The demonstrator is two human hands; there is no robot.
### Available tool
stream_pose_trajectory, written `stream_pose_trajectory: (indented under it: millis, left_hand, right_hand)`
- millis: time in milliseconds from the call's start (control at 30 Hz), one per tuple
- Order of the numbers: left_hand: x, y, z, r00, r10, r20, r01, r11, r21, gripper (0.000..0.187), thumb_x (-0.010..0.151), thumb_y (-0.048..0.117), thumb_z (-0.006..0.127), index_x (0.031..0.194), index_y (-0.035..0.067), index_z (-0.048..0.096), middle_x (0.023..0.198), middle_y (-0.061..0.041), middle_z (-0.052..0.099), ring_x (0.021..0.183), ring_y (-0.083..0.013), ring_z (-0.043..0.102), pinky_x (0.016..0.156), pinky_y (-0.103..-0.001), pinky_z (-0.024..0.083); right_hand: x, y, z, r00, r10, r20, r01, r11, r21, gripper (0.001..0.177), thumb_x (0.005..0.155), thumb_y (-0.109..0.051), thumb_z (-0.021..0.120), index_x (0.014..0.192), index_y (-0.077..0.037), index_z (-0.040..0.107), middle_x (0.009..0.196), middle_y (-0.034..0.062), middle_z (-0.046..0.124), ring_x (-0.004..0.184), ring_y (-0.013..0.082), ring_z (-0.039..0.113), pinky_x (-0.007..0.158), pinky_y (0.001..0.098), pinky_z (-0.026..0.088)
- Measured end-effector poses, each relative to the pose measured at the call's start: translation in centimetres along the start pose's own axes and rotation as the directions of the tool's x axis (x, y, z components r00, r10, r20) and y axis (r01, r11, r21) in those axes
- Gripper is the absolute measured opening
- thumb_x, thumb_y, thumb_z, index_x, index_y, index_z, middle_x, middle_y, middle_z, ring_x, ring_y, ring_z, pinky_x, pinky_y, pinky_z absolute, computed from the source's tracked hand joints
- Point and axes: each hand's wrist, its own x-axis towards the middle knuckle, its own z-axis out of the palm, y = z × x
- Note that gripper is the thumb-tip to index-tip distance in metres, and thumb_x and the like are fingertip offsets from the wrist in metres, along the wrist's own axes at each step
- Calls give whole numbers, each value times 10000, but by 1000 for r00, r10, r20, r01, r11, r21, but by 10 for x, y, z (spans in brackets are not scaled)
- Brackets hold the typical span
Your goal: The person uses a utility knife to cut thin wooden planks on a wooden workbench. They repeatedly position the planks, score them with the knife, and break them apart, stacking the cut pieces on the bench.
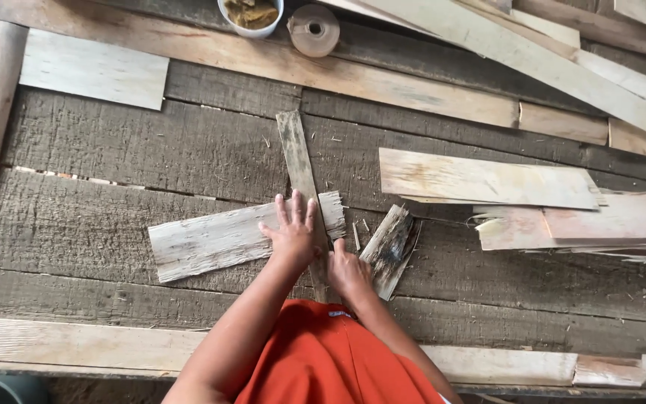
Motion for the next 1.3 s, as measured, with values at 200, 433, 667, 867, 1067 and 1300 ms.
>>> stream_pose_trajectory:
  millis: [200, 433, 667, 867, 1067, 1300]
  left_hand:
    - [2, 0, 3, 1000, -1, -14, 2, 1000, 15, 1063, 877, 407, 798, 1654, 203, 103, 1719, -153, -85, 1532, -502, -124, 986, -890, 240]
    - [3, -1, 5, 1000, -2, 13, 2, 1000, 19, 1068, 880, 415, 793, 1652, 197, 89, 1716, -159, -104, 1525, -511, -138, 971, -908, 205]
    - [-2, 0, -2, 1000, 0, -5, 1, 1000, 23, 1072, 878, 426, 791, 1655, 204, 86, 1720, -153, -84, 1535, -498, -118, 988, -888, 234]
    - [-1, 2, -5, 1000, -5, -4, 5, 1000, 25, 1062, 882, 413, 788, 1656, 212, 89, 1721, -149, -76, 1532, -494, -127, 997, -887, 222]
    - [5, 1, -1, 1000, -1, 4, 1, 1000, 14, 1076, 880, 419, 790, 1655, 204, 75, 1718, -155, -89, 1529, -504, -136, 984, -897, 213]
    - [-8, 3, -7, 1000, -12, 3, 12, 1000, 2, 1053, 892, 400, 781, 1657, 213, 82, 1723, -131, -98, 1539, -481, -135, 1008, -876, 228]
  right_hand:
    - [4, 5, 8, 1000, 8, -3, -8, 998, -67, 309, 1056, -320, 283, 1270, -121, 385, 1015, 242, 739, 1068, 472, 697, 976, 605, 491]
    - [15, 8, 20, 999, -41, -19, 37, 986, -163, 384, 1018, -205, 346, 1365, -42, 359, 950, 251, 747, 1006, 464, 726, 958, 599, 522]
    - [22, 30, 31, 998, -53, -39, 50, 996, -77, 382, 1041, -352, 297, 1333, -120, 382, 931, 233, 743, 984, 471, 721, 921, 607, 520]
    - [31, 36, 40, 996, -58, -67, 47, 987, -157, 381, 1008, -268, 330, 1344, -93, 370, 884, 208, 755, 935, 457, 739, 896, 592, 535]
    - [45, 41, 51, 990, -88, -110, 66, 980, -190, 448, 985, -254, 353, 1381, -46, 355, 867, 212, 751, 931, 459, 741, 912, 601, 523]
    - [10, 21, 13, 999, -15, -34, 13, 999, -52, 351, 1026, -385, 279, 1271, -154, 378, 976, 234, 738, 1006, 481, 710, 918, 607, 514]
